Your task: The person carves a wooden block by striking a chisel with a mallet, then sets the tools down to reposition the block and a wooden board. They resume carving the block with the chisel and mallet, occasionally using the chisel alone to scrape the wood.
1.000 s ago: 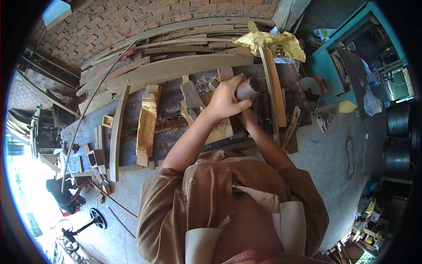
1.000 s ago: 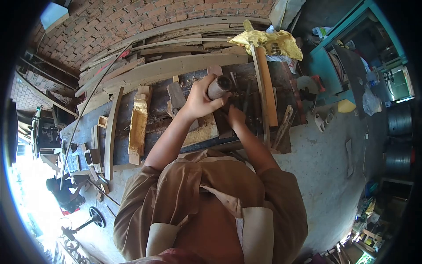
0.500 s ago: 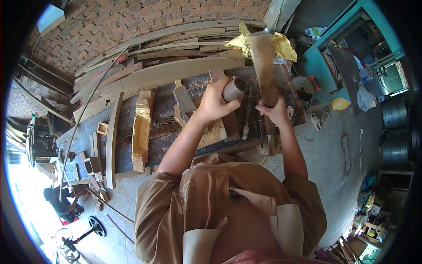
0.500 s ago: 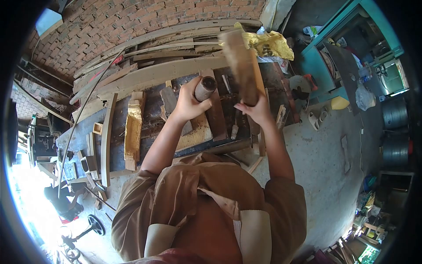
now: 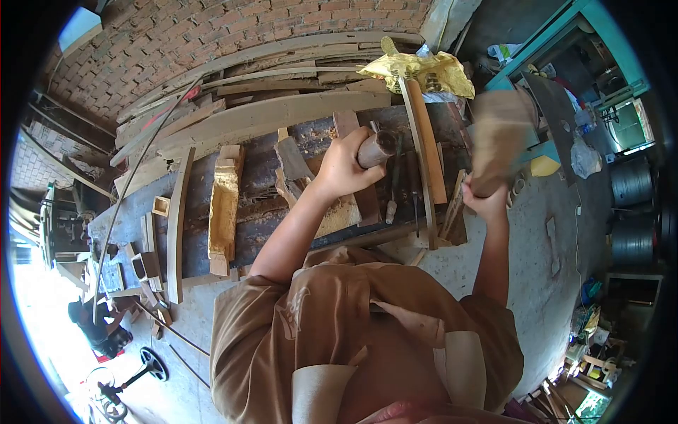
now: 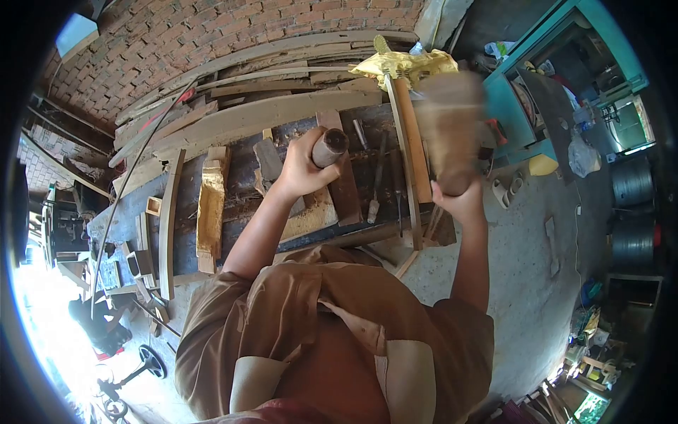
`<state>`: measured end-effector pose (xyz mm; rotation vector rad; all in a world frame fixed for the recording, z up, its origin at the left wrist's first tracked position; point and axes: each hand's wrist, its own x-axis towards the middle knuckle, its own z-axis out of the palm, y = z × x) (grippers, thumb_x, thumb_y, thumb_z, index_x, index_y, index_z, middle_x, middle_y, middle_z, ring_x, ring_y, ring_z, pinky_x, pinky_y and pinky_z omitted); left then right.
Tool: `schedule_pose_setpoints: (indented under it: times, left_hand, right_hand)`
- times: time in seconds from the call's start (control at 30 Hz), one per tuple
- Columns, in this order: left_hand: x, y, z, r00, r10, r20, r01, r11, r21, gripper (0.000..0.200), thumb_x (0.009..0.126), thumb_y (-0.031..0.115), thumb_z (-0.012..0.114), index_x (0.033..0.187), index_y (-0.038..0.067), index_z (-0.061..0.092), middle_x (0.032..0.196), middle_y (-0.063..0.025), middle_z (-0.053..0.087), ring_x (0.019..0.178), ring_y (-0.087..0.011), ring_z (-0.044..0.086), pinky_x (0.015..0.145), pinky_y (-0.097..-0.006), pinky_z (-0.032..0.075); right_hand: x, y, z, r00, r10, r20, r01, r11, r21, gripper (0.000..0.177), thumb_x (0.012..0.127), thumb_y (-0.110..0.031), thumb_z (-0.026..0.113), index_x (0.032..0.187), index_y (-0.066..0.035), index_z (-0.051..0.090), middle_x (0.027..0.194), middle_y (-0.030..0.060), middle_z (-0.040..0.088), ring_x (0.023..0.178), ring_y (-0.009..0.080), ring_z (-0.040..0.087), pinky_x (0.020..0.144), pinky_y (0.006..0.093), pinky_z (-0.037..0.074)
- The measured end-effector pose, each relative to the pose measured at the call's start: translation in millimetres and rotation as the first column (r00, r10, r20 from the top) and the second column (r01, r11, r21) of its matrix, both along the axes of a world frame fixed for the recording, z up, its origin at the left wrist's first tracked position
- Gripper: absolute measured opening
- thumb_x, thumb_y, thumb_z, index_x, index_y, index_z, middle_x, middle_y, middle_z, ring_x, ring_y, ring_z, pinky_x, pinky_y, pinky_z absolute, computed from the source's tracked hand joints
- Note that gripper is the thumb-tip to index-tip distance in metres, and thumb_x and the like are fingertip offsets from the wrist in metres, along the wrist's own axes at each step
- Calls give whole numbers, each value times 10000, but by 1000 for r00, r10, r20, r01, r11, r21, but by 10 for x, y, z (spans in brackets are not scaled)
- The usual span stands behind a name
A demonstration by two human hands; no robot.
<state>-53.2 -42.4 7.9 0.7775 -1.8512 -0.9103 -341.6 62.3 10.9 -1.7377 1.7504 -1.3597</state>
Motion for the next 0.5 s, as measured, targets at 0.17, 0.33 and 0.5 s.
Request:
schedule_pose_setpoints:
  times: [0.17, 0.33, 0.5]
  left_hand:
    - [-20, 20, -29, 999, -12, 44, 12, 1000, -3, 358, 561, 170, 666, 861, 18, 543, 723, -185, 582, 704, -362, 594, 605, -375, 474]
    - [-58, 34, -6, 999, -27, 22, 26, 999, 25, 362, 562, 173, 665, 866, 17, 544, 720, -184, 582, 702, -357, 594, 616, -377, 474]
    - [-54, 2, -15, 999, -22, 37, 22, 1000, 4, 365, 566, 171, 661, 876, 16, 547, 725, -187, 582, 704, -357, 593, 614, -373, 473]
  right_hand:
    - [-94, -17, 382, 926, -15, -376, 33, 999, 41, 396, 603, -79, 711, 951, 20, 548, 802, 83, 604, 758, 210, 591, 706, 324, 467]
    - [-238, -28, -57, 987, 92, 132, -60, 972, -226, 270, 618, -43, 679, 856, 3, 561, 751, 58, 598, 675, 183, 573, 646, 311, 469]
    - [-135, 119, 216, 892, -43, -450, 57, 998, 17, 348, 580, -79, 717, 877, 14, 563, 789, 64, 628, 751, 198, 612, 654, 328, 476]
